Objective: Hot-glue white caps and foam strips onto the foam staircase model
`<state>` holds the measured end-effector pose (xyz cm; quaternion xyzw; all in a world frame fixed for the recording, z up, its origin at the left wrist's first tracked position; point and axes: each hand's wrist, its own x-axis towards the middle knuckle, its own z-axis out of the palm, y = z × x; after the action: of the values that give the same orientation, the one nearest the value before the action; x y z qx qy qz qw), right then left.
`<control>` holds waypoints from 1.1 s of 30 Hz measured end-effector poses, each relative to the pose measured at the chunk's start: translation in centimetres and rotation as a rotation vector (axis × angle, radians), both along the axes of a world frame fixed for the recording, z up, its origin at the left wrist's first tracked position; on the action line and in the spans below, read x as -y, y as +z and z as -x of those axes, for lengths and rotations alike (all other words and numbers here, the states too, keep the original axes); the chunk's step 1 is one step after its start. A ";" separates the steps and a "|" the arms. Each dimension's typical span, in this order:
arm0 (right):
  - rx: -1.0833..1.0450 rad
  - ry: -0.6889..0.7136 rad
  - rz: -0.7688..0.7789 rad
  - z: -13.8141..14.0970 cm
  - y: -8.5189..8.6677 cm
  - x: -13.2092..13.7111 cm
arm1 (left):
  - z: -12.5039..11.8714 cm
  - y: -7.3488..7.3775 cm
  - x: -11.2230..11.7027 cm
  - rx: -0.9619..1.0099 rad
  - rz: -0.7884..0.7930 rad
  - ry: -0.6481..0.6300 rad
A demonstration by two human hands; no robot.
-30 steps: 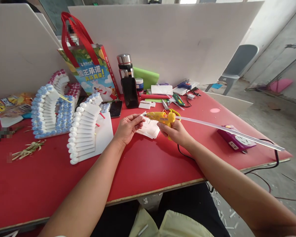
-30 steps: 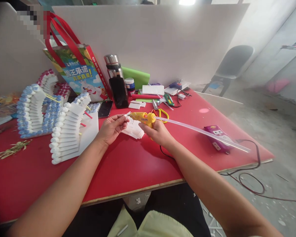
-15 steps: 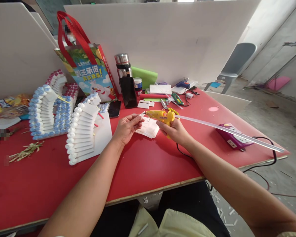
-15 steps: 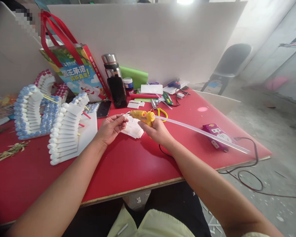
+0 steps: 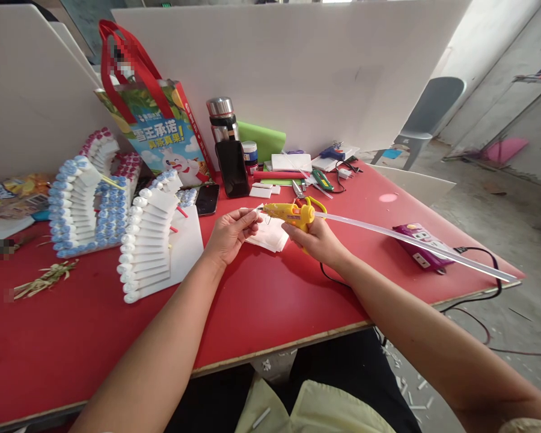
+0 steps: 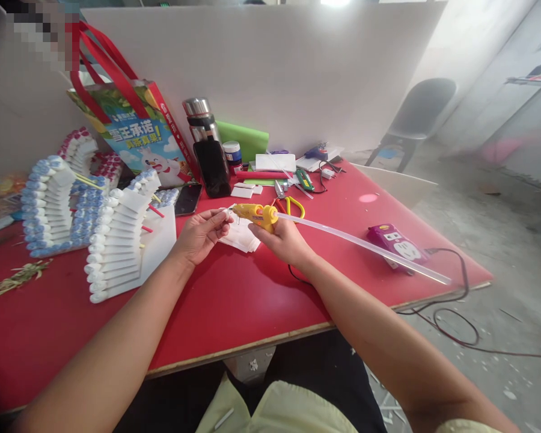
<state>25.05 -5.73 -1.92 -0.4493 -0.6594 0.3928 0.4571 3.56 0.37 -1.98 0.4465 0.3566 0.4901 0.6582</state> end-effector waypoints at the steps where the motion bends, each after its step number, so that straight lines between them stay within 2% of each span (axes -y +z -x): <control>1: 0.001 -0.012 0.002 -0.1 0.0 0.0 | 0.0 0.0 0.0 0.000 -0.001 0.000; 5: 0.019 -0.065 0.019 -0.2 -0.1 -0.1 | 0.0 0.0 -0.1 0.005 -0.007 0.005; 13: -0.002 0.011 -0.013 0.0 0.1 0.1 | 0.1 0.0 0.0 0.005 0.000 0.007; 25: -0.008 -0.045 -0.012 -0.1 -0.1 -0.1 | -0.1 -0.1 -0.1 -0.001 -0.020 0.015; 33: 0.038 -0.010 -0.049 -0.1 -0.2 -0.1 | 0.0 0.0 -0.1 0.017 -0.006 0.030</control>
<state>25.10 -5.63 -2.09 -0.4487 -0.6753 0.3657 0.4571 3.58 0.43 -1.96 0.4388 0.3563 0.5048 0.6525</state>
